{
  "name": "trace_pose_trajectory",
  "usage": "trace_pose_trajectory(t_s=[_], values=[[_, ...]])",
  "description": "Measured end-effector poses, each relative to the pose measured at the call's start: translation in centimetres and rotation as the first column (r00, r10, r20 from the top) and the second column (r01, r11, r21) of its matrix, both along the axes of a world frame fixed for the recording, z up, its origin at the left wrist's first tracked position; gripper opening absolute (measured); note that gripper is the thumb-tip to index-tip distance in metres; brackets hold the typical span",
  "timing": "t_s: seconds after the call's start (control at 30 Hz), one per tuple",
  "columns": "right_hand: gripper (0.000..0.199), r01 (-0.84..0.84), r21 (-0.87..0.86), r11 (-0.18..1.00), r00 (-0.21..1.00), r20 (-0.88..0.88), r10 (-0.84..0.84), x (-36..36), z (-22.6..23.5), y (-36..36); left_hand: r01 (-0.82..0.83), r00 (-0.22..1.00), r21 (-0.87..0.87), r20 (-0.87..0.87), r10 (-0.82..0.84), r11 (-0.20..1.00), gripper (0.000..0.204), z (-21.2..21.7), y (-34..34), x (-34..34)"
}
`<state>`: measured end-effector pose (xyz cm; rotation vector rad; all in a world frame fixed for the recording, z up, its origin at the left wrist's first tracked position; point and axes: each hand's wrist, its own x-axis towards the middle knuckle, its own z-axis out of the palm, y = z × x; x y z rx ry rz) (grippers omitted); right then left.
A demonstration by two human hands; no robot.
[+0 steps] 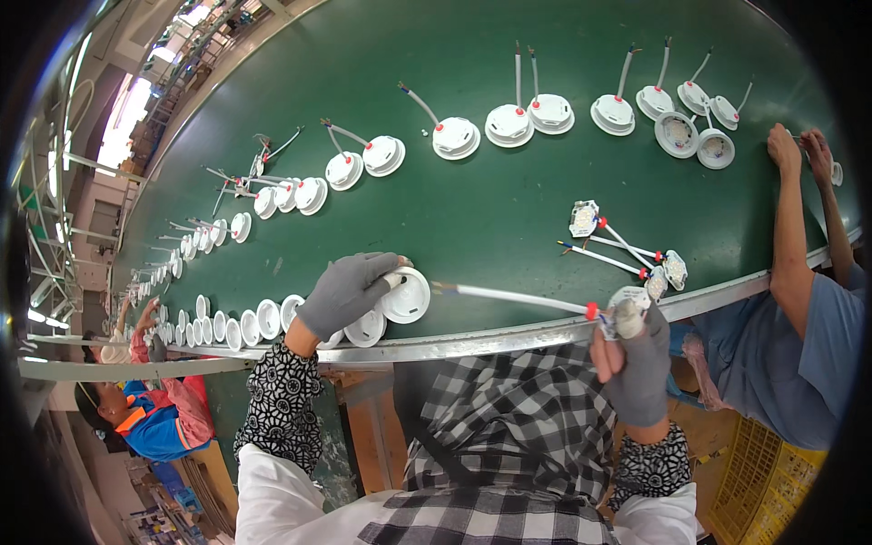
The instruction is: The person assembles light fixtures by threading the wire of an LED circuit board through a plastic casing, pressing the board into place inside the housing by hand, and placing the assembled light fixtures onto the conveyor belt.
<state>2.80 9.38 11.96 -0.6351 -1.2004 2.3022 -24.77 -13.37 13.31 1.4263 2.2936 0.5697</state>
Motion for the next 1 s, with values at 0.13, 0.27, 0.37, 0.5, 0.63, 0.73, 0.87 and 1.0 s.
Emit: trace_pose_trajectory(t_s=[0.13, 0.27, 0.37, 0.5, 0.63, 0.73, 0.87, 1.0], values=[[0.013, 0.298, 0.312, 0.902, 0.953, -0.157, -0.260, -3.7, -0.1, -3.7, -0.203, 0.979, 0.056, 0.039, 0.201, 0.978, 0.024, 1.5, 3.1, 4.5], [0.008, 0.262, 0.645, 0.718, 0.937, -0.348, -0.029, -5.0, -1.5, -4.9, -0.356, 0.881, 0.195, 0.395, 0.259, 0.914, 0.035, 1.2, 4.3, 11.0], [0.013, 0.396, 0.312, 0.863, 0.909, -0.265, -0.321, -4.4, -1.6, -6.8, -0.317, 0.605, 0.062, 0.781, 0.151, 0.946, 0.054, -0.2, 3.7, 12.5], [0.019, 0.262, 0.092, 0.961, 0.962, -0.105, -0.252, -4.1, -1.0, -6.0, -0.143, 0.464, 0.154, 0.883, -0.071, 0.978, 0.092, -0.5, 2.6, 13.0], [0.016, -0.057, 0.041, 0.998, 0.986, -0.152, 0.063, -2.8, -2.6, -5.2, -0.112, 0.577, 0.109, 0.817, -0.025, 0.988, 0.095, -1.0, 2.8, 13.5], [0.015, -0.086, 0.052, 0.995, 0.966, -0.239, 0.096, -2.6, -2.5, -5.2, -0.038, 0.784, -0.004, 0.620, 0.032, 0.999, 0.095, -0.9, 2.7, 13.9], [0.020, 0.142, -0.082, 0.986, 0.974, -0.169, -0.154, -1.5, -1.1, -5.1, -0.121, 0.902, 0.211, 0.431, 0.018, 0.970, 0.092, -1.8, 1.3, 15.1], [0.026, 0.220, -0.058, 0.974, 0.958, -0.177, -0.227, 2.6, -1.2, -2.7, -0.293, 0.914, 0.233, 0.354, 0.200, 0.927, 0.086, -2.0, 0.3, 14.5]])
